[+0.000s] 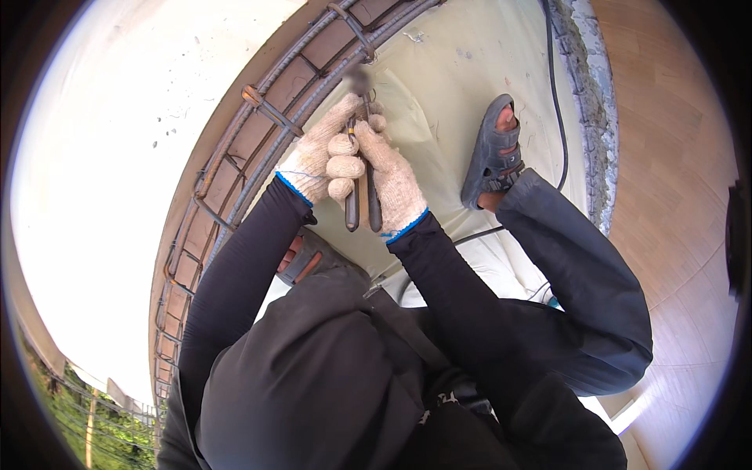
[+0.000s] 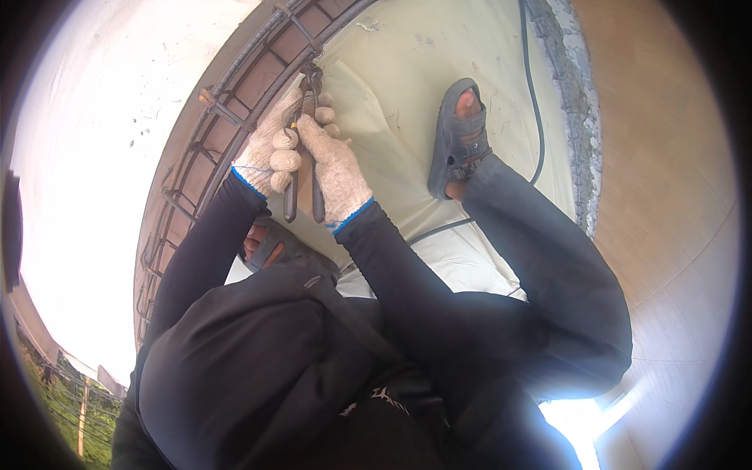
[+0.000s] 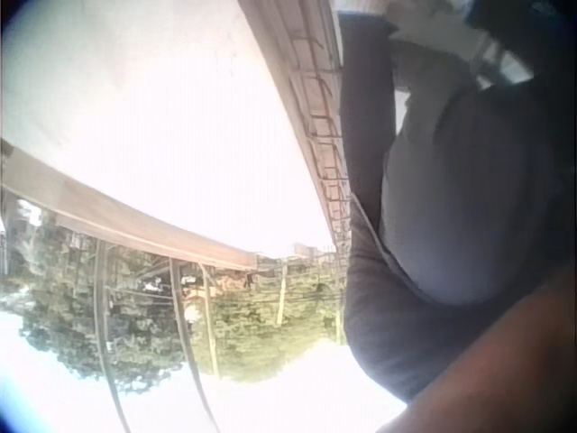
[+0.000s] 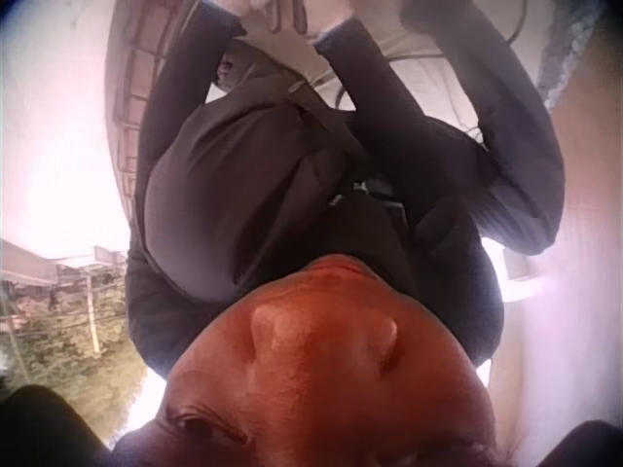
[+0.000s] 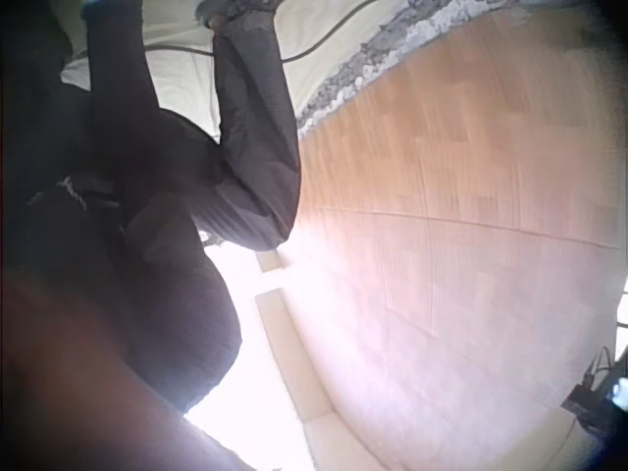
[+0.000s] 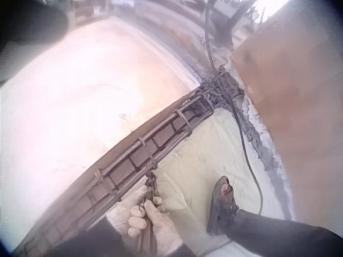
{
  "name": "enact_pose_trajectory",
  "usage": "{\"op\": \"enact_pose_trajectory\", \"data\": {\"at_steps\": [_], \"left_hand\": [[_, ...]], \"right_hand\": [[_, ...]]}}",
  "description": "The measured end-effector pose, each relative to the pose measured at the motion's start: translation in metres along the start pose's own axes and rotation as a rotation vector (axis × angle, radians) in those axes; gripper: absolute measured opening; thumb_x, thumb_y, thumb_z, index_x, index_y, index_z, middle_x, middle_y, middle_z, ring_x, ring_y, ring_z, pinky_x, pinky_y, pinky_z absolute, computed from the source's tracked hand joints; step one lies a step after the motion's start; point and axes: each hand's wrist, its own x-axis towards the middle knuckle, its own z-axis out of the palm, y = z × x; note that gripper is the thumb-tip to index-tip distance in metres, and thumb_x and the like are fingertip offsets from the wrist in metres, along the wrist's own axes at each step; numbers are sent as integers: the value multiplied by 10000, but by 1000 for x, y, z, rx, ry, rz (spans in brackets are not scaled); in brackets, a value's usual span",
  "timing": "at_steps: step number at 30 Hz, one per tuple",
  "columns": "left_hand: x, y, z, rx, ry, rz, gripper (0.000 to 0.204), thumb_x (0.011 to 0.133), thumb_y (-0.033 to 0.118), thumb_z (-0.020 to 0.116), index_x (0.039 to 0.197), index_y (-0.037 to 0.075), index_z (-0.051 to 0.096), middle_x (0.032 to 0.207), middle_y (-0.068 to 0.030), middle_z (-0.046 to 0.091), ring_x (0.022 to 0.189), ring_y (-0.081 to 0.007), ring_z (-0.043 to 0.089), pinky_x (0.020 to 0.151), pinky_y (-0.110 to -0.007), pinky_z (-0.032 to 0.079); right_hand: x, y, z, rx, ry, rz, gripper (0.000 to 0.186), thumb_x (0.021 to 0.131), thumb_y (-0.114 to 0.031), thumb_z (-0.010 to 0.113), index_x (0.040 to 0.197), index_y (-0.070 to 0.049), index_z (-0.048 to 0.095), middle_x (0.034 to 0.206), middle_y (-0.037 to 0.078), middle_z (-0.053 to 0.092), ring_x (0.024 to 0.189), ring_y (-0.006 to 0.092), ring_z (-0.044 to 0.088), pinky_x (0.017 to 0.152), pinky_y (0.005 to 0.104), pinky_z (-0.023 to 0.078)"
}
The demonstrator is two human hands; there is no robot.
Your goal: The person ties rebar mesh to a concrete structure using wire and pliers. They repeatedly wrap wire around intersecting bars and twist it with pliers to secure the mesh in place.
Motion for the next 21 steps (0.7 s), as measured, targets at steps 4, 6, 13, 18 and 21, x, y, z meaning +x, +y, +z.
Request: {"op": "enact_pose_trajectory", "data": {"at_steps": [4, 6, 13, 18, 21], "left_hand": [[0, -10, 6, 61, 130, 117, 401, 1121, 422, 704, 1296, 64, 662, 983, -69, 694, 896, -173, 706, 838, -370, 646], [9, -12, 8, 195, 141, 80, 394, 1100, 417, 735, 1281, 73, 668, 974, -69, 687, 918, -165, 705, 830, -358, 634], [-8, -3, 18, 512, 134, 43, 383, 1098, 384, 698, 1224, 24, 660, 1072, -129, 734, 1011, -235, 745, 917, -388, 635], [-9, 8, 25, -11, -75, -104, 408, 1161, 382, 603, 1276, -8, 633, 1105, -111, 739, 1003, -254, 749, 981, -435, 654], [10, -2, 16, -253, -327, -185, 290, 1142, 353, 659, 1108, 67, 633, 952, -47, 679, 925, -233, 741, 961, -462, 669]], "right_hand": [[-39, -17, 34, -645, 344, -7, 341, 1128, -372, 683, 1237, -51, 642, 1019, 62, 695, 820, 165, 700, 713, 368, 618], [-50, -25, 49, -1100, 432, 14, 312, 1112, -319, 678, 1172, -14, 649, 941, 73, 702, 785, 173, 724, 676, 359, 627], [-46, -13, 35, -591, 309, 108, 247, 1143, -270, 634, 1211, -33, 618, 984, 38, 635, 794, 124, 600, 664, 318, 516], [-48, -5, 24, 183, -52, 242, 290, 1218, -330, 499, 1334, -73, 570, 937, -38, 450, 729, 66, 397, 613, 268, 376], [-47, -4, 14, 403, -139, 303, 300, 1220, -350, 491, 1342, -87, 571, 921, -41, 438, 706, 61, 390, 593, 267, 379]]}}
